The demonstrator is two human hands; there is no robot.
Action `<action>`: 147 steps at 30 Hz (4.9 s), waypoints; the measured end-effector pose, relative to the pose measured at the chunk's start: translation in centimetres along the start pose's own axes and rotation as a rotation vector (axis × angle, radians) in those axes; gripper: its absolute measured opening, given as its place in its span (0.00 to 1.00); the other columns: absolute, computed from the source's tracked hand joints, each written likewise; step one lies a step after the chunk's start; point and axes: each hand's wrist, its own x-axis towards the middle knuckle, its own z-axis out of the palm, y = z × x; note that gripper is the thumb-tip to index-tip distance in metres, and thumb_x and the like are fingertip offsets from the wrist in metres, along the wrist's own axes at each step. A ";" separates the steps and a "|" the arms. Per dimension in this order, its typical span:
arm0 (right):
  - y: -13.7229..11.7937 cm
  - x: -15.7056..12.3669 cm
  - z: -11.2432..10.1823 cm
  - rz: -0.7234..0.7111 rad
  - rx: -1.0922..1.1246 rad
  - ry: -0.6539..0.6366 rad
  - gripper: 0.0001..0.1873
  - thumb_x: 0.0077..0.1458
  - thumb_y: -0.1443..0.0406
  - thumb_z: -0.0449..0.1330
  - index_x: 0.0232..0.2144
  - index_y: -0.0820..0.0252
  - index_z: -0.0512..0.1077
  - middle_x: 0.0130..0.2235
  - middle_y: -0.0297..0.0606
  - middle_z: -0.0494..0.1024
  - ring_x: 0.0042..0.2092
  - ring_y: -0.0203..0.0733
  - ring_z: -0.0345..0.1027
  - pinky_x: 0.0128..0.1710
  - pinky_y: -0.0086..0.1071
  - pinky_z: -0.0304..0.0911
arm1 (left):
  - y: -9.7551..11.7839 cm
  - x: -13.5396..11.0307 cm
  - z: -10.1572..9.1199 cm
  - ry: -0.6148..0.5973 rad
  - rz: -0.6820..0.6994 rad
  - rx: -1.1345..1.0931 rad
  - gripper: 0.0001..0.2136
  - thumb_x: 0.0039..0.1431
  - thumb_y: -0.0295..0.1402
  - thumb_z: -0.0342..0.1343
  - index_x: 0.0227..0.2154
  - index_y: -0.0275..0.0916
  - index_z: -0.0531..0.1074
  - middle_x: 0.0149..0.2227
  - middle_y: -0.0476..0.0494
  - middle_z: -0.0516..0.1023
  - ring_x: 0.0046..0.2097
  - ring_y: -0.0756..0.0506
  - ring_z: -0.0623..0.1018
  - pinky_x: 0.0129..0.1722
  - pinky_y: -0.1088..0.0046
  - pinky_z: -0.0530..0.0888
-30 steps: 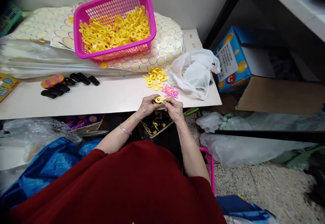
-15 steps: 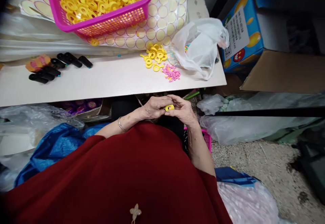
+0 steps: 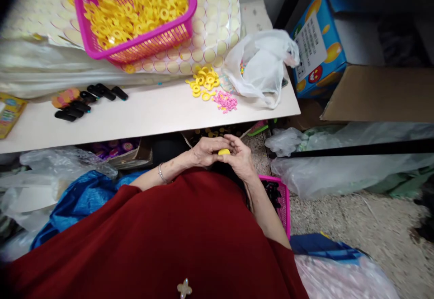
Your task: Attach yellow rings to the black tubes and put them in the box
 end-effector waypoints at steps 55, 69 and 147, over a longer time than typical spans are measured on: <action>6.1 8.3 2.8 0.442 0.290 -0.414 0.21 0.40 0.60 0.68 0.38 0.60 0.72 0.37 0.40 0.77 0.46 0.47 0.73 0.49 0.48 0.67 | -5.9 -7.4 -25.8 1.128 -0.685 1.032 0.14 0.53 0.26 0.53 0.44 0.34 0.64 0.49 0.31 0.66 0.54 0.35 0.69 0.54 0.57 0.67; 5.9 10.4 4.0 0.305 -0.972 -0.218 0.08 0.41 0.64 0.66 0.24 0.60 0.72 0.29 0.40 0.77 0.40 0.48 0.71 0.36 0.32 0.63 | -4.8 -0.9 -18.9 0.959 -0.441 0.652 0.16 0.41 0.28 0.57 0.37 0.37 0.72 0.34 0.48 0.73 0.36 0.46 0.73 0.38 0.69 0.71; -2.8 13.6 3.7 -0.557 -1.234 -0.119 0.10 0.55 0.66 0.52 0.28 0.59 0.73 0.30 0.39 0.70 0.35 0.42 0.64 0.35 0.33 0.58 | -7.9 5.0 -7.3 0.504 -0.121 0.502 0.06 0.45 0.33 0.63 0.29 0.41 0.75 0.30 0.49 0.76 0.35 0.48 0.71 0.40 0.70 0.68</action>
